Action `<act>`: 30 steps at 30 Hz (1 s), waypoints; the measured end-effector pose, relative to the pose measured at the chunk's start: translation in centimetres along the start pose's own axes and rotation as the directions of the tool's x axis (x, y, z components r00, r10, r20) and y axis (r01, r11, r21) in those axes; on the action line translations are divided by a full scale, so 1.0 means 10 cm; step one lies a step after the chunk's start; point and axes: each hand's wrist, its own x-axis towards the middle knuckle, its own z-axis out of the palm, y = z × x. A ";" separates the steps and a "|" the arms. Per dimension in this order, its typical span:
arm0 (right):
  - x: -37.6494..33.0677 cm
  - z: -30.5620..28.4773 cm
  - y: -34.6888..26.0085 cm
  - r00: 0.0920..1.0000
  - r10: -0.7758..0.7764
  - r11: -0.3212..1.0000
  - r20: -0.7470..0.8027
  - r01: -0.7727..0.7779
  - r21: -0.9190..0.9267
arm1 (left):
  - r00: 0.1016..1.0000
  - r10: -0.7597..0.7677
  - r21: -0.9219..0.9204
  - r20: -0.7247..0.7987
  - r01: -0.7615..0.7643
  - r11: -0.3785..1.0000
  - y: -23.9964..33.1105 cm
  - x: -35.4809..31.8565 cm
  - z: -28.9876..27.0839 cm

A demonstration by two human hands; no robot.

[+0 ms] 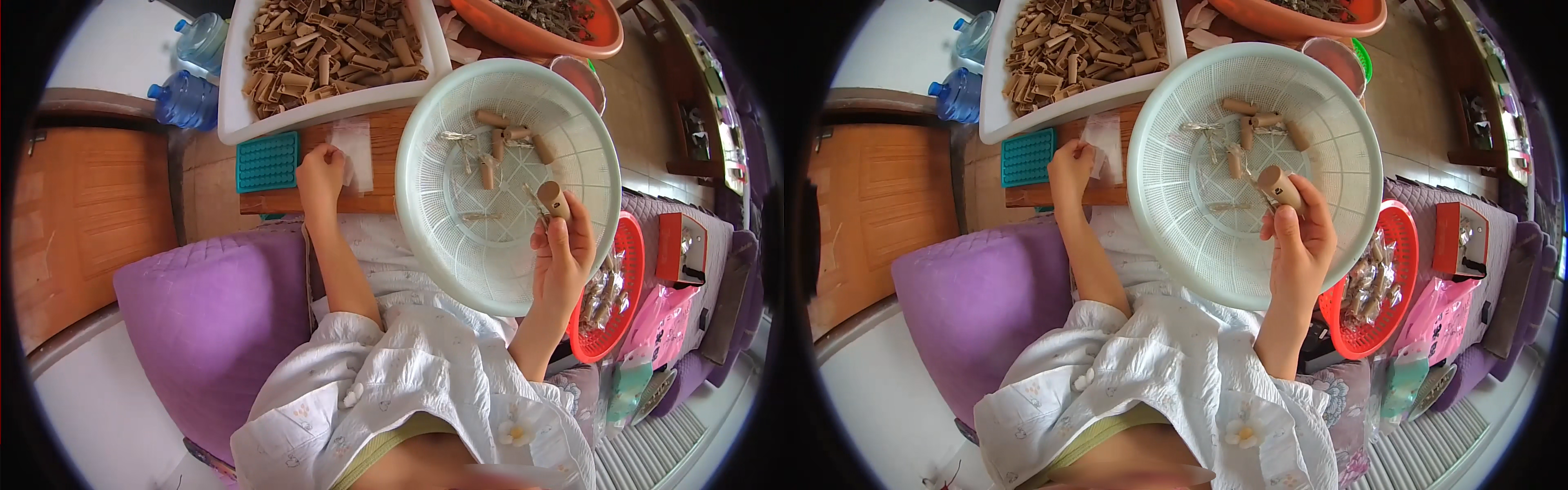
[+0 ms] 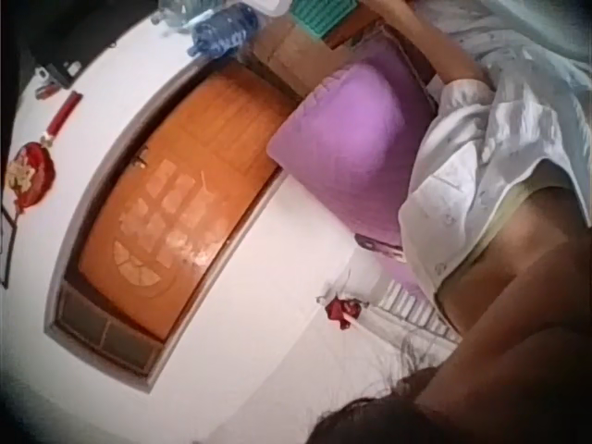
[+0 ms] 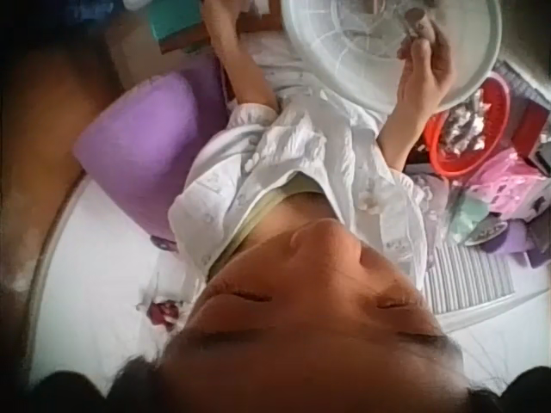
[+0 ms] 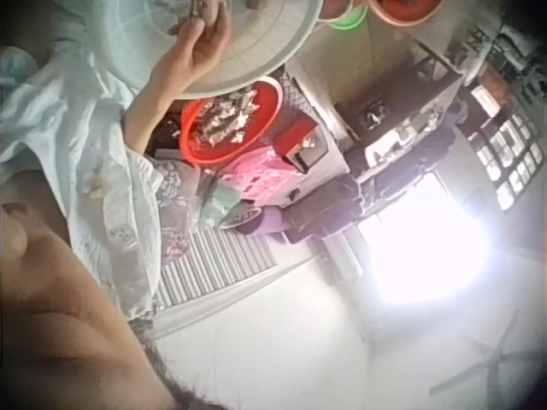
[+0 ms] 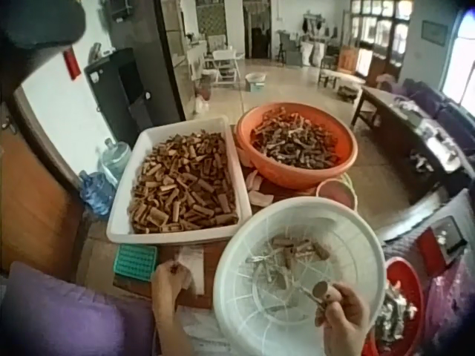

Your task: The person packages small brown cylinders into plastic bags by hand.

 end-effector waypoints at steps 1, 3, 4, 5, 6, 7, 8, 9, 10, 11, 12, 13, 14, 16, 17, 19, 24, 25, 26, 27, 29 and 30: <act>-0.01 0.02 0.00 1.000 -0.015 1.000 -0.019 0.014 -0.022 | 1.000 0.001 0.001 0.001 -0.001 1.000 0.00 0.00 -0.01; -0.03 0.06 0.00 0.999 -0.029 0.999 -0.038 0.028 -0.043 | 0.999 0.028 -0.030 -0.035 -0.029 0.999 0.01 -0.01 -0.03; -0.04 0.08 -0.02 0.998 -0.036 0.995 -0.054 0.031 -0.099 | 0.999 0.030 -0.030 -0.032 -0.031 0.999 0.06 -0.03 -0.06; -0.05 0.10 -0.01 0.997 -0.041 0.988 -0.067 0.030 -0.153 | 1.000 0.021 -0.105 0.004 -0.020 0.994 0.14 -0.06 -0.11; -0.05 0.13 -0.01 0.997 -0.040 0.988 -0.068 0.029 -0.152 | 0.999 0.014 -0.179 0.039 -0.007 0.984 0.22 -0.10 -0.18; -0.04 0.15 0.01 0.994 -0.079 0.981 -0.076 0.064 -0.184 | 0.999 0.015 -0.178 0.042 -0.007 0.984 0.30 -0.15 -0.22; -0.04 0.18 0.00 0.989 -0.120 0.971 -0.084 0.099 -0.217 | 0.996 0.055 -0.253 0.068 -0.036 0.967 0.41 -0.20 -0.27; -0.04 0.20 -0.01 0.989 -0.122 0.971 -0.088 0.100 -0.219 | 0.991 0.096 -0.327 0.091 -0.061 0.943 0.52 -0.26 -0.33; -0.04 0.23 -0.02 0.986 -0.151 0.956 -0.067 0.129 -0.265 | 0.991 0.098 -0.327 0.094 -0.063 0.943 0.64 -0.33 -0.42; -0.03 0.23 -0.03 0.983 -0.175 0.939 -0.047 0.152 -0.307 | 0.983 0.135 -0.334 0.127 -0.086 0.939 0.78 -0.40 -0.49; -0.02 0.24 -0.05 0.984 -0.173 0.941 -0.054 0.148 -0.304 | 0.972 0.171 -0.341 0.159 -0.109 0.934 0.87 -0.47 -0.51; -0.03 0.29 -0.09 0.983 -0.183 0.935 -0.013 0.170 -0.312 | 0.972 0.173 -0.342 0.161 -0.109 0.933 0.90 -0.53 -0.53; -0.03 0.33 -0.12 0.981 -0.193 0.928 0.028 0.192 -0.319 | 0.959 0.228 -0.411 0.168 -0.143 0.901 0.93 -0.58 -0.54; -0.04 0.39 -0.15 0.977 -0.206 0.934 0.052 0.212 -0.289 | 0.943 0.286 -0.478 0.173 -0.174 0.861 0.95 -0.66 -0.55; -0.04 0.41 -0.17 0.973 -0.213 0.938 0.085 0.228 -0.261 | 0.917 0.349 -0.555 0.194 -0.190 0.810 0.96 -0.70 -0.55; -0.04 0.43 -0.18 0.968 -0.216 0.940 0.125 0.241 -0.243 | 0.886 0.412 -0.628 0.210 -0.201 0.752 0.99 -0.73 -0.55; -0.01 0.42 -0.18 0.973 -0.204 0.920 0.110 0.229 -0.319 | 0.776 0.525 -0.716 0.351 -0.139 0.684 1.05 -0.73 -0.53; 0.00 0.42 -0.18 0.972 -0.214 0.906 0.094 0.234 -0.354 | 0.775 0.525 -0.716 0.351 -0.139 0.684 1.05 -0.72 -0.52; 0.01 0.43 -0.18 0.972 -0.214 0.905 0.094 0.234 -0.355 | 0.761 0.525 -0.717 0.381 -0.116 0.688 1.05 -0.72 -0.51; 0.01 0.43 -0.19 0.972 -0.216 0.880 0.097 0.237 -0.411 | 0.746 0.524 -0.716 0.411 -0.092 0.692 1.05 -0.72 -0.50; 0.01 0.43 -0.20 0.971 -0.217 0.852 0.101 0.239 -0.466 | 0.736 0.528 -0.707 0.423 -0.096 0.701 1.06 -0.73 -0.50; 0.01 0.43 -0.19 0.974 -0.199 0.854 0.110 0.228 -0.467 | 0.727 0.530 -0.697 0.436 -0.100 0.710 1.07 -0.73 -0.49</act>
